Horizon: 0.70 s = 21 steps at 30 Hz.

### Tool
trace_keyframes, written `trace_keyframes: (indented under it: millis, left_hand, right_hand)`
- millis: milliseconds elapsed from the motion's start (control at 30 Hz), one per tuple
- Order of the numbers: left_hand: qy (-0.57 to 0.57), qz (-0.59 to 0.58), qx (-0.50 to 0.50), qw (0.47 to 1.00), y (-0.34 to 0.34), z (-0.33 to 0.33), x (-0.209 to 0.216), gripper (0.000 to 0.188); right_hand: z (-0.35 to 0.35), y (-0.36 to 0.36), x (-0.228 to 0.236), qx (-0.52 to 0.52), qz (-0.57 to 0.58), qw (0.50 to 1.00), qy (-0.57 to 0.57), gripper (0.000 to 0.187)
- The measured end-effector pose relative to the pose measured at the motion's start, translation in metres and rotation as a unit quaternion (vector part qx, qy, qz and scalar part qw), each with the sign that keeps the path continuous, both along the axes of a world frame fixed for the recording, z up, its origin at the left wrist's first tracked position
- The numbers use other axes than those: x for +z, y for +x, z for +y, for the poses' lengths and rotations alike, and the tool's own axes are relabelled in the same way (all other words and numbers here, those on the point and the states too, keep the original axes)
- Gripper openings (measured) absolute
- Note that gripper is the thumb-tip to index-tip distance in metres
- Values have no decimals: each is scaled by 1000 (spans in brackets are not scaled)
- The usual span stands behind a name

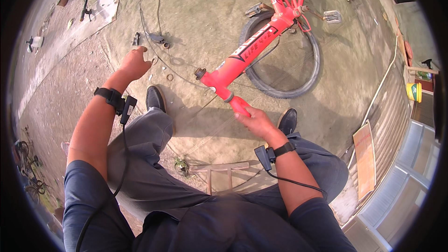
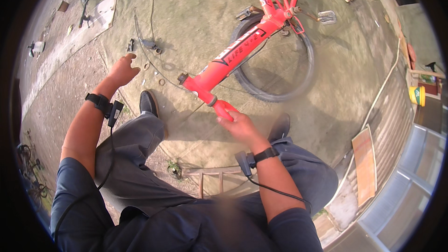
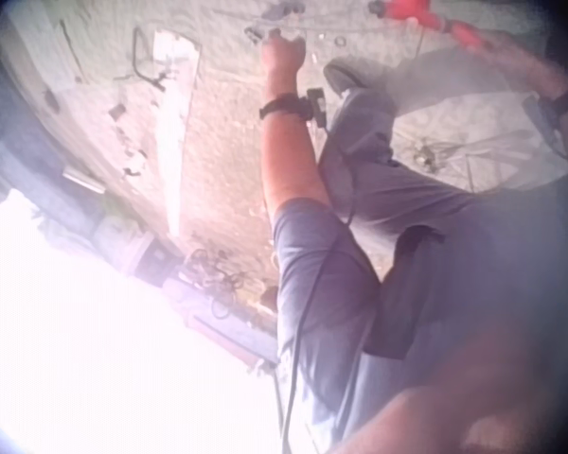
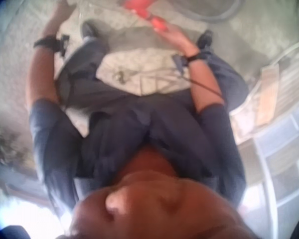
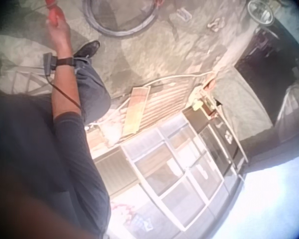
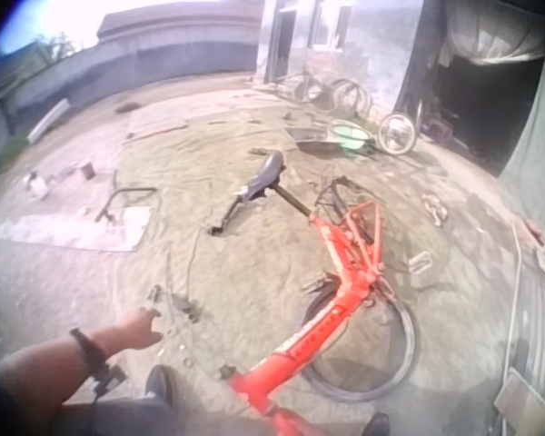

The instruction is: The person removes the front fork from a red bicycle frame by hand, extracting the headset bearings and placing them in a green basin. The person then lifts the bicycle frame and removes the seat post and saddle.

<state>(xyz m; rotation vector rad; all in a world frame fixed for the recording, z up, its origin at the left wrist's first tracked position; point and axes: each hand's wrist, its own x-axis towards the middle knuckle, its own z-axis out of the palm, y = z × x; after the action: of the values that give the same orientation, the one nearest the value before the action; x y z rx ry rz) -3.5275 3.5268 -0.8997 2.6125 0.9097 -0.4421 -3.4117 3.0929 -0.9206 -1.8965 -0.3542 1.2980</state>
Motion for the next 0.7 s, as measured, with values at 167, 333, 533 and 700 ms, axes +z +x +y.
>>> trace_keyframes:
  millis: [167, 333, 533, 700]
  left_hand:
    - [-191, 7, 37, 981, 1, -15, 17, 57]
    - [-389, -39, 35, 920, 16, -66, 30, 58]
    - [-399, -70, -41, 913, 38, -112, 26, 67]
    - [-405, -54, -43, 912, 47, -117, 23, 64]
  right_hand:
    - [0, -1, 7, 10, -20, 999, -25, 45]
    - [-2, -2, 1, 9, -19, 999, -37, 44]
    - [-16, -6, -2, -2, -34, 998, -60, 39]
    - [-27, -7, 4, -19, -9, 999, -41, 40]
